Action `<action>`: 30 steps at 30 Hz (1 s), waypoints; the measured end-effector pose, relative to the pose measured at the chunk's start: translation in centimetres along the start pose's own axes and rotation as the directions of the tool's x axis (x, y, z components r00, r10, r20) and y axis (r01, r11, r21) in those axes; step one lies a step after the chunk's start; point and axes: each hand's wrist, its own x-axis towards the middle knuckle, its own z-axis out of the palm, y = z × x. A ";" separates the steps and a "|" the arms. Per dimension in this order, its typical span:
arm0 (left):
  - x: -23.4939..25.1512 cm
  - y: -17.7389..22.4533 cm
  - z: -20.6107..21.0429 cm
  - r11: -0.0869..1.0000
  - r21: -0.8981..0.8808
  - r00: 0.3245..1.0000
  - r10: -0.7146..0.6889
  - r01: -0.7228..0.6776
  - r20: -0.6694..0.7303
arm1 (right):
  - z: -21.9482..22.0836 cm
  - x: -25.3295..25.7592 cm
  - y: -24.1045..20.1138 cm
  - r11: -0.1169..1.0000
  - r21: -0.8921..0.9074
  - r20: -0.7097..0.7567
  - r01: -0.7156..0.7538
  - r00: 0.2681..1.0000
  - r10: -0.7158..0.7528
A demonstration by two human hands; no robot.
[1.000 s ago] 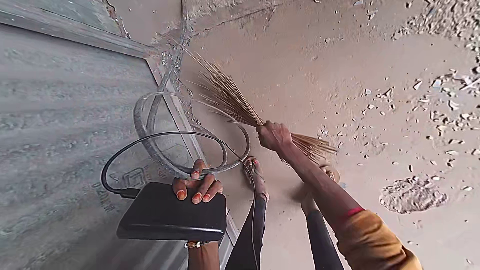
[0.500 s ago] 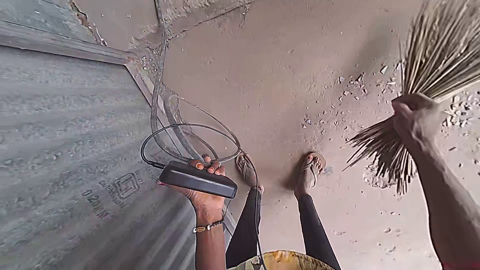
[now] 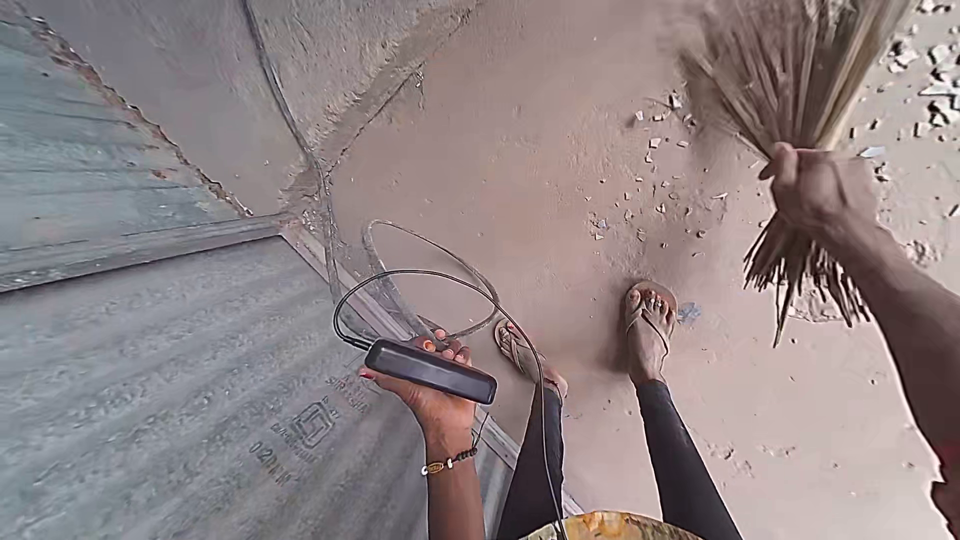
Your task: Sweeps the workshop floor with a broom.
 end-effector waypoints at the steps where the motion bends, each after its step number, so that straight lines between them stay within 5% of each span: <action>1: 0.0 -0.2 0.6 0.998 0.065 0.999 0.002 0.002 -0.052 | -2.5 -0.4 1.5 0.995 0.079 -0.066 -0.060 0.996 0.066; 4: -0.2 -0.9 1.1 0.978 0.207 0.991 0.013 0.016 -0.136 | -4.3 -4.7 3.4 0.995 0.073 -0.150 0.072 0.987 -0.060; 7: -0.4 -1.8 0.0 0.932 0.359 0.987 0.010 0.049 -0.161 | 0.3 -12.9 1.8 0.941 -0.036 0.190 0.337 0.927 -0.325; 10: -0.7 -2.8 -0.9 0.873 0.484 0.989 0.012 0.060 -0.145 | 6.0 -16.8 0.2 0.793 -0.138 0.691 0.594 0.631 -0.353; 12: -1.0 -3.3 -0.4 0.850 0.524 0.990 0.030 0.047 -0.138 | 7.2 -14.2 2.2 0.736 -0.182 0.778 0.652 0.553 -0.297; 15: -0.3 -4.2 1.0 0.831 0.555 0.989 0.048 0.039 -0.142 | 3.5 -5.9 9.6 0.776 -0.338 0.540 0.533 0.785 -0.304; 18: 0.2 -6.7 3.8 0.813 0.581 0.992 0.033 0.045 -0.124 | -6.3 1.5 15.0 0.880 -0.408 0.239 0.242 0.959 -0.153; 21: 1.0 -9.2 6.2 0.757 0.652 0.996 0.020 0.046 -0.093 | -13.7 5.0 17.3 0.943 -0.330 -0.059 0.042 0.996 -0.065; 24: 1.1 -10.8 7.3 0.635 0.768 0.995 -0.022 0.085 -0.093 | -14.6 2.6 16.2 0.978 -0.180 -0.180 0.105 0.974 -0.137; 27: 0.3 -10.8 6.9 0.489 0.858 0.987 -0.095 0.158 -0.127 | -9.4 -6.5 10.9 0.956 -0.036 0.157 0.292 0.946 -0.283; 30: 0.9 -9.8 6.3 0.305 0.938 0.978 -0.176 0.164 -0.113 | -2.5 -12.9 7.0 0.912 -0.018 0.711 0.410 0.647 -0.277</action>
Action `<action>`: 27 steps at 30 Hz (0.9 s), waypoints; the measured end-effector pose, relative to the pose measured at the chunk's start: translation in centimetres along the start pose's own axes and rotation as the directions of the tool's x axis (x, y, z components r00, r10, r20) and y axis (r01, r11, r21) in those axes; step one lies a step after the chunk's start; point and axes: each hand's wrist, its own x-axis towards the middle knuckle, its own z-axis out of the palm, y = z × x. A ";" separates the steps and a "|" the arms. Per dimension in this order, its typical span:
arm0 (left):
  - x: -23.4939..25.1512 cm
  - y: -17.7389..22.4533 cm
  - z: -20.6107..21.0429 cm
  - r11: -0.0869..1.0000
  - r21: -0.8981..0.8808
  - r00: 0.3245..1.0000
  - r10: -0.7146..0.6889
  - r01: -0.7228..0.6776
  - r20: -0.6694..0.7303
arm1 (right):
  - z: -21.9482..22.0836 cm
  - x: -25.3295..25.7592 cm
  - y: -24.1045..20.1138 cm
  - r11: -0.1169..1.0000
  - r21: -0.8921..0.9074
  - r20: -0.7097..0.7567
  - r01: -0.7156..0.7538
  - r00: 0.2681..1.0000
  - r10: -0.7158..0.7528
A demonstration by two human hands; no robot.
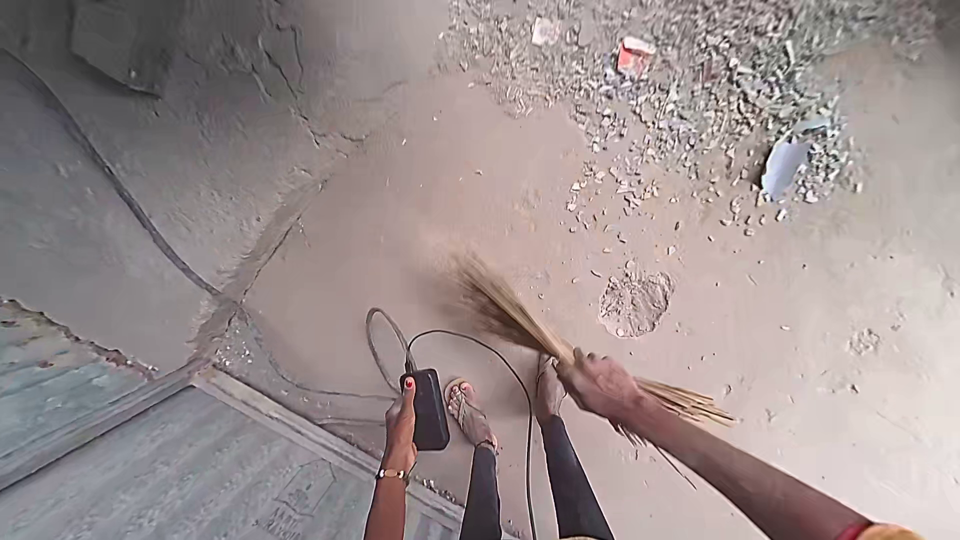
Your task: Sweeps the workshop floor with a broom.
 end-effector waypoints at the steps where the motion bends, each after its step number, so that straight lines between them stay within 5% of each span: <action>1: 0.4 -0.2 -0.6 0.998 0.063 1.000 0.006 -0.007 0.023 | 2.3 1.0 0.0 0.998 -0.039 0.103 0.040 0.994 -0.036; 4: 1.0 0.4 -3.9 0.981 0.191 0.999 0.022 -0.028 0.029 | 3.8 1.6 5.0 0.996 -0.073 0.136 -0.044 0.989 0.053; 7: 1.6 2.4 -7.0 0.976 0.216 0.999 0.029 -0.022 -0.028 | -3.5 -1.3 12.8 0.948 0.014 -0.066 -0.319 0.945 0.319; 12: 3.5 7.3 -5.9 0.994 0.104 0.999 -0.034 0.038 -0.042 | -17.1 -8.9 21.6 0.802 0.032 -0.526 -0.597 0.672 0.521; 16: 2.2 14.7 -2.1 0.993 0.004 0.991 -0.119 0.119 0.057 | -18.6 -14.1 18.6 0.820 0.309 -0.672 -0.482 0.499 0.547; 19: 0.8 19.1 -0.2 0.978 -0.044 0.962 -0.194 0.206 0.191 | -12.3 -17.4 11.0 0.760 0.610 -0.585 -0.225 0.520 0.623; 21: -0.2 21.8 0.2 0.965 -0.054 0.932 -0.234 0.258 0.275 | -5.2 -17.6 4.2 0.509 0.856 -0.385 -0.091 0.544 0.745; 23: -1.7 24.2 0.4 0.958 -0.036 0.908 -0.258 0.285 0.329 | 2.7 -15.3 -3.1 0.096 0.992 -0.121 0.077 0.515 0.849; 25: -3.5 26.9 0.8 0.949 -0.073 0.883 -0.256 0.307 0.393 | 7.8 -10.9 -9.8 -0.312 0.930 0.184 0.194 0.489 0.853; 27: -5.6 29.0 0.8 0.960 -0.022 0.863 -0.242 0.280 0.444 | 8.5 -5.9 -13.2 -0.571 0.817 0.444 0.079 0.546 0.710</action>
